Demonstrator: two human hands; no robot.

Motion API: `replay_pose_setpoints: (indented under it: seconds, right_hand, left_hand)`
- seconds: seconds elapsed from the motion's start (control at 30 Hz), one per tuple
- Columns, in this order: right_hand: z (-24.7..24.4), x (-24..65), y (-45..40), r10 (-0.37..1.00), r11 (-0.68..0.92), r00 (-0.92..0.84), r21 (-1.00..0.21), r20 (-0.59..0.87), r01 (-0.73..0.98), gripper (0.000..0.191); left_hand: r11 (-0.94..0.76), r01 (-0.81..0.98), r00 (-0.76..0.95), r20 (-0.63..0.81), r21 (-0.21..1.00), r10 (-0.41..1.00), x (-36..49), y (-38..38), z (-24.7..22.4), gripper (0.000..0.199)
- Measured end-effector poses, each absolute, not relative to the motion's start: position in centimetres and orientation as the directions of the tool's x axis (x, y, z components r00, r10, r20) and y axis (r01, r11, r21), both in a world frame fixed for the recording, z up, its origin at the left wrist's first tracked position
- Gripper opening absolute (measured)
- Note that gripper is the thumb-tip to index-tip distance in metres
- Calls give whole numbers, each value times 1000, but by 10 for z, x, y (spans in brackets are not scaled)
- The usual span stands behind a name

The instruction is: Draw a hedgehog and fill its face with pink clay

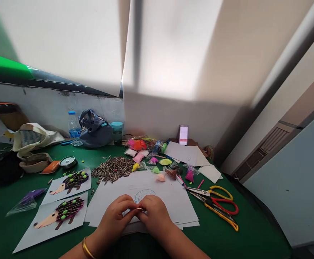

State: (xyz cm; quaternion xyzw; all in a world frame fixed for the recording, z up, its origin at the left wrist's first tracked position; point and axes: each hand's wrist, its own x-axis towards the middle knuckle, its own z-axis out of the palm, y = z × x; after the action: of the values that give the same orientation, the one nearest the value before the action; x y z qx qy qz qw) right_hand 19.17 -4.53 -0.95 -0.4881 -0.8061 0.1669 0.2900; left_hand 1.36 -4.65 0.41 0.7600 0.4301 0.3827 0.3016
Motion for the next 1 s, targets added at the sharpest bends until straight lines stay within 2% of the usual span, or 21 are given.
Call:
replay_pose_setpoints:
  seconds: [0.07, 0.13, 0.2, 0.27, 0.37, 0.43, 0.5, 0.57, 0.7, 0.8, 0.9, 1.0]
  right_hand:
    - [-4, 196, -49, 896, 444, -348, -604, 276, 662, 12]
    - [2, 209, -51, 899, 435, -359, -623, 253, 650, 26]
    - [8, 233, -48, 905, 425, -334, -585, 263, 691, 25]
    - [11, 271, -43, 930, 359, -258, -496, 262, 791, 26]
    - [8, 348, -34, 975, 78, -15, -282, 221, 956, 31]
    - [1, 403, -33, 978, -140, 163, -168, 128, 976, 39]
    - [-9, 449, -35, 956, -288, 292, -111, 24, 951, 47]
    - [-18, 480, -39, 938, -344, 337, -102, -78, 933, 50]
    - [-23, 501, -42, 947, -303, 284, -123, -149, 945, 50]
    - [-20, 503, -42, 960, -252, 233, -117, -157, 961, 58]
    - [-22, 508, -42, 984, -169, 160, -139, -75, 976, 70]
    - [-27, 512, -45, 992, -96, 104, -107, 72, 990, 71]
  left_hand:
    - [-455, 388, 330, 341, 801, 880, 13, -45, 4, 15]
    - [-409, 335, 301, 316, 849, 900, 11, -43, 4, 17]
    - [-298, 269, 261, 229, 916, 938, 9, -41, 6, 23]
    - [-156, 168, 228, 116, 973, 967, 7, -38, 8, 30]
    - [3, -3, 202, -2, 1000, 979, 7, -36, 13, 36]
    - [69, -69, 192, -54, 995, 980, 9, -35, 16, 37]
    - [116, -105, 184, -95, 988, 978, 10, -34, 17, 36]
    - [147, -136, 184, -121, 980, 975, 12, -33, 16, 36]
    - [192, -166, 191, -160, 967, 968, 13, -31, 11, 41]
    - [194, -176, 178, -163, 965, 971, 13, -31, 9, 40]
    - [189, -196, 159, -159, 962, 974, 12, -31, 10, 37]
    - [198, -210, 158, -167, 957, 973, 12, -32, 11, 35]
